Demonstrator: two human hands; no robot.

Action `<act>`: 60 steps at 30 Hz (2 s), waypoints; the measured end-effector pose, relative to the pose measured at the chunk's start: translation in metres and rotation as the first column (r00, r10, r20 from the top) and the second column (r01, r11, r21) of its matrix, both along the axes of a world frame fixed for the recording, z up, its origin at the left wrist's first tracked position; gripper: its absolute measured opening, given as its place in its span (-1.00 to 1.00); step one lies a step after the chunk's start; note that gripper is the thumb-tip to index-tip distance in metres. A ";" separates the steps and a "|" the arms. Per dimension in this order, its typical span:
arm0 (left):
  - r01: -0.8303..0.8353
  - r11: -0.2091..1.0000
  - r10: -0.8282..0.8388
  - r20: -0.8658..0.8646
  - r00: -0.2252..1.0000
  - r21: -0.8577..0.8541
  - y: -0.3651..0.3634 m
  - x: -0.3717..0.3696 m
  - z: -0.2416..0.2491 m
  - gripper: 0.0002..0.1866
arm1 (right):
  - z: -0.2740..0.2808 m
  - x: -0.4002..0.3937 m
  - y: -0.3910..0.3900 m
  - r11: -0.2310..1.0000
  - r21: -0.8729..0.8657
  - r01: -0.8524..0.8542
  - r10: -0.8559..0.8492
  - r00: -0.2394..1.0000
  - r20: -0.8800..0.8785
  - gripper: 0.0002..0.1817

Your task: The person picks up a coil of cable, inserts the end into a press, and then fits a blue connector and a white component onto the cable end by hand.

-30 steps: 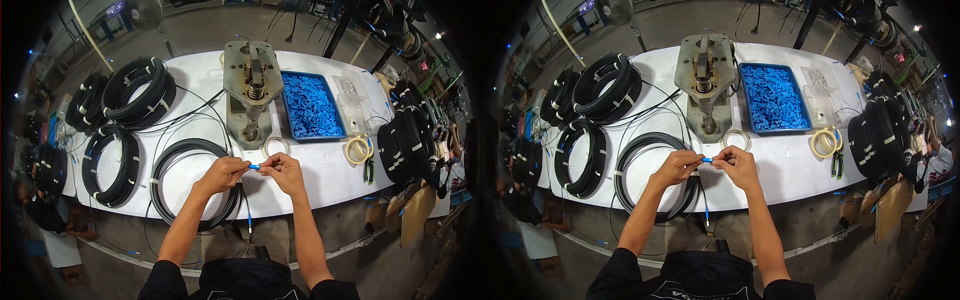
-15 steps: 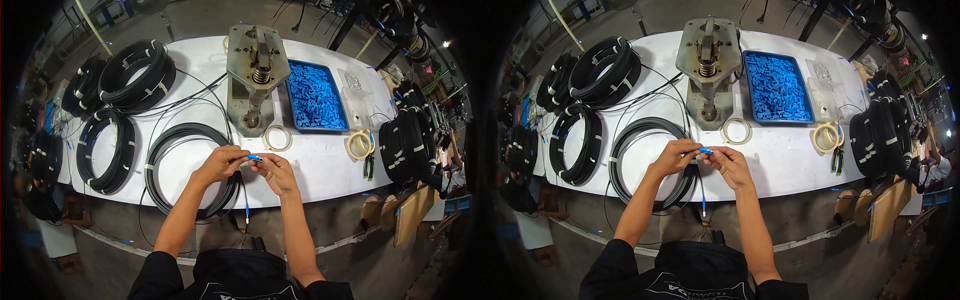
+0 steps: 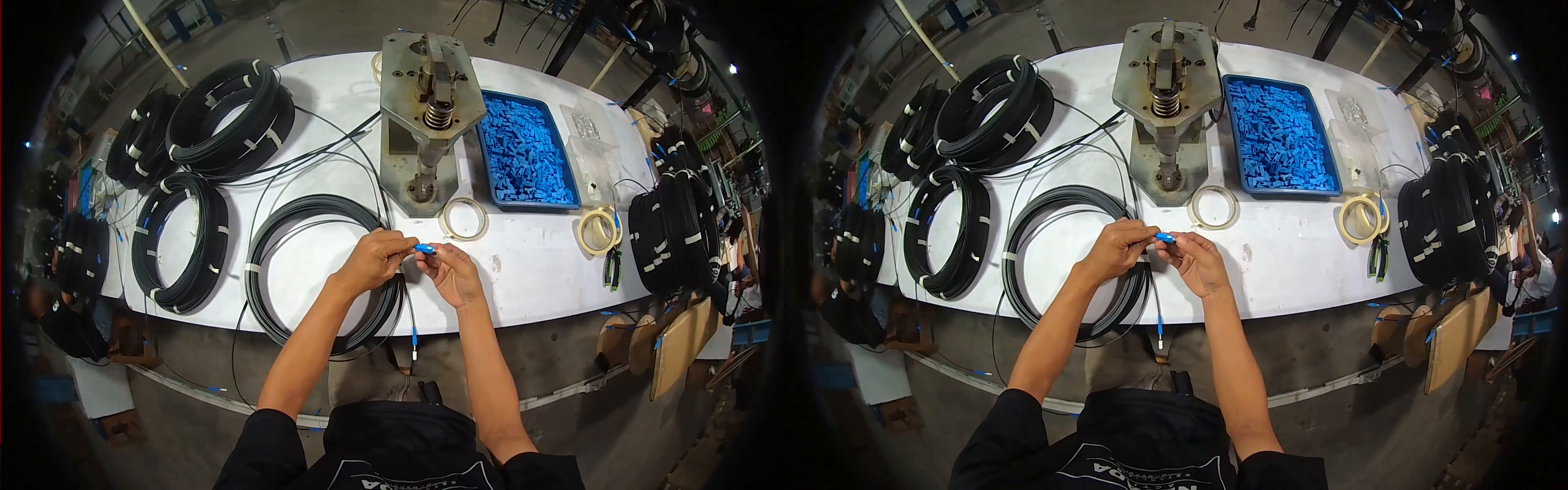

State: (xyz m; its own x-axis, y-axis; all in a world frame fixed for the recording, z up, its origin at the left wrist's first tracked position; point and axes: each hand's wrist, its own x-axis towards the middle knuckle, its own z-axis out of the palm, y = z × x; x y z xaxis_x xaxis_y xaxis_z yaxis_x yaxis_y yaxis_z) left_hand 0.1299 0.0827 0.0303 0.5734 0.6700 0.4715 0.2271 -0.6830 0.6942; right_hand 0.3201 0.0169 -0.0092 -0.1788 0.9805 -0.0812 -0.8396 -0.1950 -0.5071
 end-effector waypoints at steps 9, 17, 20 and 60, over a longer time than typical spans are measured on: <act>-0.021 0.999 0.022 -0.021 1.000 0.044 -0.001 0.001 -0.002 -0.77 | -0.002 -0.001 0.001 1.000 0.008 0.021 -0.022 0.999 0.041 -0.82; -0.027 0.999 0.027 -0.012 1.000 0.039 -0.003 0.002 -0.001 -0.77 | -0.002 -0.004 0.002 0.999 -0.005 0.050 -0.050 0.998 0.047 -0.84; -0.037 0.998 0.037 0.001 0.999 0.049 -0.002 0.002 -0.003 -0.76 | -0.003 -0.004 0.003 0.998 -0.009 0.055 -0.055 0.997 0.052 -0.84; -0.129 0.973 0.080 -0.240 0.967 -0.194 -0.014 -0.051 0.044 -0.27 | 0.035 0.034 -0.014 0.987 0.012 0.161 -0.117 0.661 0.741 -0.78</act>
